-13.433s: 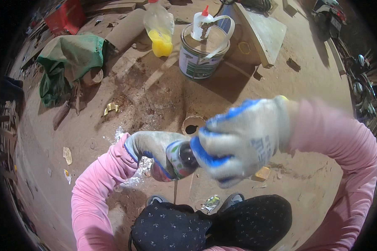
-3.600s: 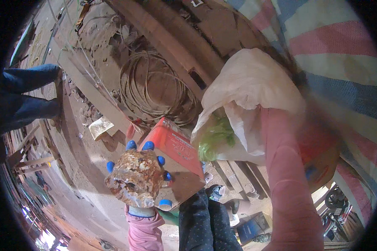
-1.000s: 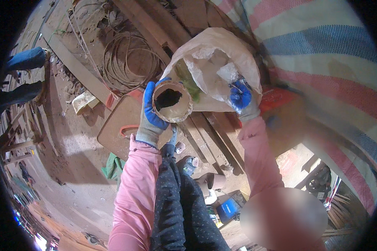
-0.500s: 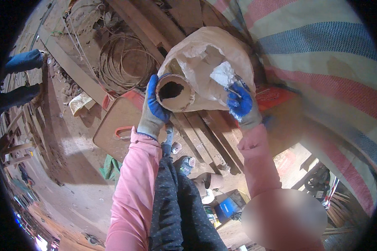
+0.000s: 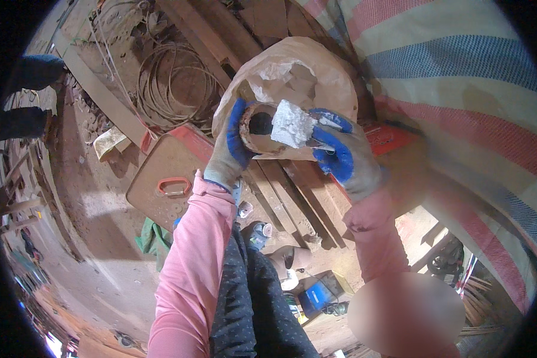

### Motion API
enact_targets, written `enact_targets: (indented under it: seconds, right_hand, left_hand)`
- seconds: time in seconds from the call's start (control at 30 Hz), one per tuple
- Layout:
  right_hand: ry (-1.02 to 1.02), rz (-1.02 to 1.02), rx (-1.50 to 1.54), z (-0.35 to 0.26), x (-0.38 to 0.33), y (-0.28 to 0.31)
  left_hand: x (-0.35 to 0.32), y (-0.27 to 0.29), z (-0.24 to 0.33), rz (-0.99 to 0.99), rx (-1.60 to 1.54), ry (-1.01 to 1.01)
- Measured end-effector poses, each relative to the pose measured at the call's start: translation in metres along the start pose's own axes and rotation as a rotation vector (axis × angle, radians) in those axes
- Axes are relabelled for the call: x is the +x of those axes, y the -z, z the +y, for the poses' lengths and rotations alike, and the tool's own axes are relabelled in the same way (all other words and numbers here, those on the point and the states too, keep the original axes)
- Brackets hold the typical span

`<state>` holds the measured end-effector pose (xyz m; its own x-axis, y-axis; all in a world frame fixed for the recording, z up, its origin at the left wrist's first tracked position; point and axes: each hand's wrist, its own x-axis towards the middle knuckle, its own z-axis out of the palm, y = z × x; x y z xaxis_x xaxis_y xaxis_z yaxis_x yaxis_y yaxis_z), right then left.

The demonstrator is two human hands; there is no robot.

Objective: The person crouches on the floor and mixes a brown paste in a small container using a wooden stick. They add a dark liquid from a plastic bottle and a white powder from a bag, then continue stirring the mixture.

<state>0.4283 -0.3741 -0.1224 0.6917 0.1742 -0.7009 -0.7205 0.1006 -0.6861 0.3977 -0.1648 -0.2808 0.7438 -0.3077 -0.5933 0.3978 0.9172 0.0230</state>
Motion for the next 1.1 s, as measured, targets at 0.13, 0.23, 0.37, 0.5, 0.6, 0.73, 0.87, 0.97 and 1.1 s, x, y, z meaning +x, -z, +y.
enact_targets:
  seconds: [0.13, 0.23, 0.37, 0.5, 0.6, 0.73, 0.87, 0.97, 1.1]
  right_hand:
    - [0.080, -0.053, -0.162, -0.005, 0.001, -0.008]
    - [0.197, -0.030, -0.382, -0.004, 0.003, -0.014]
    - [0.355, 0.040, -0.638, -0.004, -0.001, -0.023]
    - [0.390, 0.067, -0.785, -0.007, -0.008, -0.027]
    - [0.534, 0.071, -0.969, -0.006, -0.009, -0.030]
    - [0.745, 0.084, -1.108, -0.004, -0.015, -0.032]
    - [0.851, 0.108, -1.207, -0.002, -0.031, -0.033]
    - [0.774, 0.058, -1.372, 0.000, -0.038, -0.033]
    - [1.004, 0.075, -1.262, 0.001, -0.039, -0.029]
  left_hand:
    - [-0.005, -0.006, -0.006, 0.013, -0.006, -0.004]
    - [-0.007, -0.008, -0.011, -0.002, 0.030, -0.048]
    - [-0.004, -0.007, -0.016, 0.077, 0.048, -0.081]
    - [-0.002, -0.008, -0.019, 0.031, -0.005, -0.045]
    - [-0.004, -0.009, -0.020, 0.046, 0.001, -0.017]
    - [-0.004, -0.011, -0.021, 0.039, -0.030, 0.027]
    - [-0.007, -0.015, -0.020, 0.007, -0.065, 0.036]
    - [-0.010, -0.020, -0.019, 0.005, -0.046, -0.012]
    - [-0.013, -0.026, -0.015, -0.028, -0.022, -0.046]
